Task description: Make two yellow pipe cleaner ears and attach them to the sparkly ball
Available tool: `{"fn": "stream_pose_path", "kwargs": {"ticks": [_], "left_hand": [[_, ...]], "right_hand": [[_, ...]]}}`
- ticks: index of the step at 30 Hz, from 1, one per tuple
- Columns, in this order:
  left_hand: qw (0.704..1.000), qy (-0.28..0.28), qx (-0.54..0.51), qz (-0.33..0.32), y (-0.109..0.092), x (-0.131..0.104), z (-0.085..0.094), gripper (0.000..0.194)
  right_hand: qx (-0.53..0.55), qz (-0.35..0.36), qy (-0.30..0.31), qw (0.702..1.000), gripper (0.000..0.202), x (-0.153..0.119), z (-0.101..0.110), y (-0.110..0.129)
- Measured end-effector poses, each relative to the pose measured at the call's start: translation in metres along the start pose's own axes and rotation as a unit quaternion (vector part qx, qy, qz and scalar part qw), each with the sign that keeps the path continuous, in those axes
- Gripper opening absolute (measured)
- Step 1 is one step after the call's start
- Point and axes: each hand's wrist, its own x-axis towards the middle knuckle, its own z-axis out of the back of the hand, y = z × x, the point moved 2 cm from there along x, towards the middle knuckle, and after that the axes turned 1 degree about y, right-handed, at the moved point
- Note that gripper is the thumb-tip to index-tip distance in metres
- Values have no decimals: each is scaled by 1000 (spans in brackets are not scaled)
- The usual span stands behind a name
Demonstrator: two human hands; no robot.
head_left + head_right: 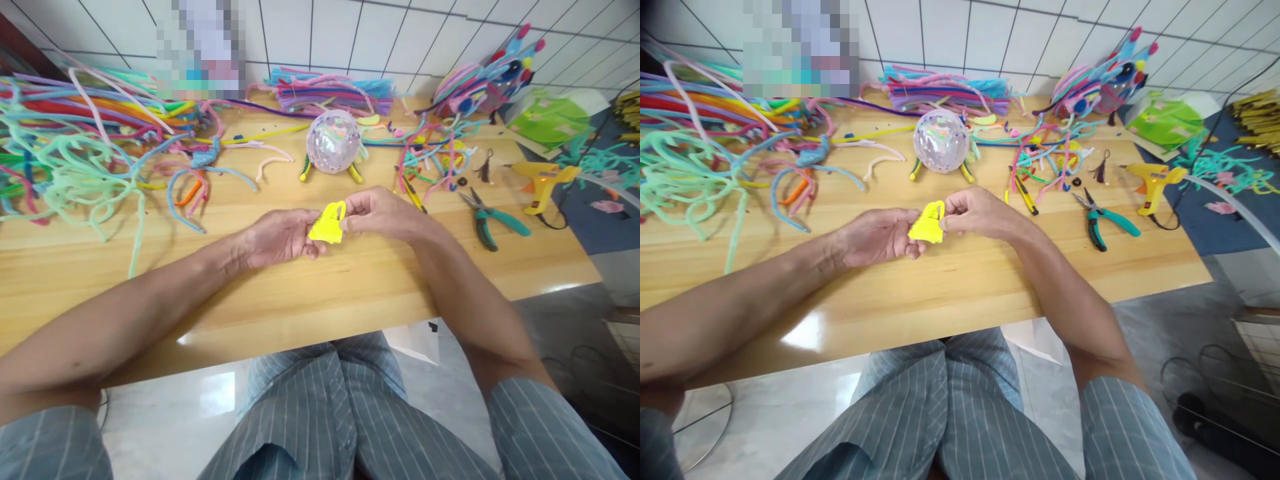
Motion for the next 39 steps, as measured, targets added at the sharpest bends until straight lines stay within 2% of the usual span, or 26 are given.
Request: {"fn": "stream_pose_path", "kwargs": {"ticks": [6, 9, 15, 19, 22, 26, 29, 34, 39], "left_hand": [[994, -99, -2, -55, -2, -2, -7, 8], [989, -131, 8, -68, -2, -4, -10, 3], [988, -142, 27, -59, -4, -7, -14, 13], [990, -136, -2, -43, -7, -7, -16, 5], [991, -127, -24, -17, -8, -7, -17, 21], [992, -120, -24, 12, -5, -7, -15, 23], [995, -100, 7, 6, -2, -5, -13, 29], [997, -58, 45, 8, 2, -2, -10, 59], [995, -65, 76, 21, 5, -1, -9, 70]], "right_hand": [[69, 4, -16, 998, 10, -2, -1, 3], [87, 9, -28, 996, 11, -2, -1, 5], [117, 27, -63, 991, 11, 0, 0, 6], [113, 19, -79, 990, 14, 0, 0, 4], [111, 16, -83, 990, 13, 0, -2, 3], [111, 17, -73, 991, 10, 3, -9, 3], [91, 26, -50, 994, 16, 5, -13, 2], [51, 33, -44, 997, 21, 6, -17, -1], [45, 12, -20, 999, 18, 6, -17, -1]]}}
